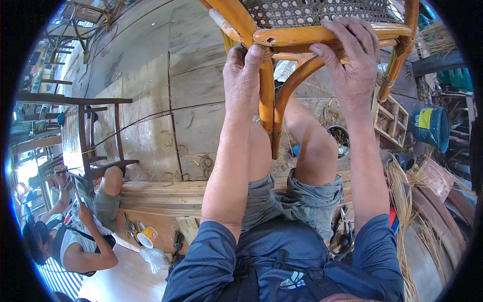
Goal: The person is repairing a rattan chair by sitting on the floor. They use a hammer to tap a joint, a power drill to secure a screw, and a small stick to apply glue into a hole in the chair frame. The person works on the chair's leg and seat frame connections.
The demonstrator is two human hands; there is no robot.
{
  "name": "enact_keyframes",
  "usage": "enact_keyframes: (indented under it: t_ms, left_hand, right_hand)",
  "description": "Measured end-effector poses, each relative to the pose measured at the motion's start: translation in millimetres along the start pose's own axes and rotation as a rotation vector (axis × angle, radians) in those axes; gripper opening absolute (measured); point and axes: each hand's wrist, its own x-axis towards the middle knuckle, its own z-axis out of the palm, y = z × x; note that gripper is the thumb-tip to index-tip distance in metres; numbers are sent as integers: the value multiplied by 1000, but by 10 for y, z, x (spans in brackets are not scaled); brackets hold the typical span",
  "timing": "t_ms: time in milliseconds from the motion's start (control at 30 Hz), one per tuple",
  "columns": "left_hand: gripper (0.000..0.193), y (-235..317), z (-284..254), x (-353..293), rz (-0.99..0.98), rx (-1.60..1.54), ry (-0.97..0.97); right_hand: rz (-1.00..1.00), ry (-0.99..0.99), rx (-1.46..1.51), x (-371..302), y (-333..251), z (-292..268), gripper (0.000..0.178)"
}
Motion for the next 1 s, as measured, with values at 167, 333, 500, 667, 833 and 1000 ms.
enact_keyframes:
  t_ms: [167,333,500,667,833,1000]
  left_hand:
    - [43,36,20,-21,-35,-53,-13]
    - [45,23,10,-23,-38,-36,-30]
    - [45,8,14,-37,-19,-7,-20]
    - [45,-15,-25,-32,1,43,-30]
    - [45,6,-20,-7,-29,75,-8]
    - [47,-30,-14,-28,-9,61,-16]
  right_hand:
    - [-8,33,-16,-2,10,20,38]
    - [18,-7,-7,28,-3,3,38]
    - [40,31,42,3,-24,23,38]
    - [59,79,44,-101,40,93,40]
    - [48,95,59,-85,68,124,40]
    - [74,89,74,-94,53,114,40]
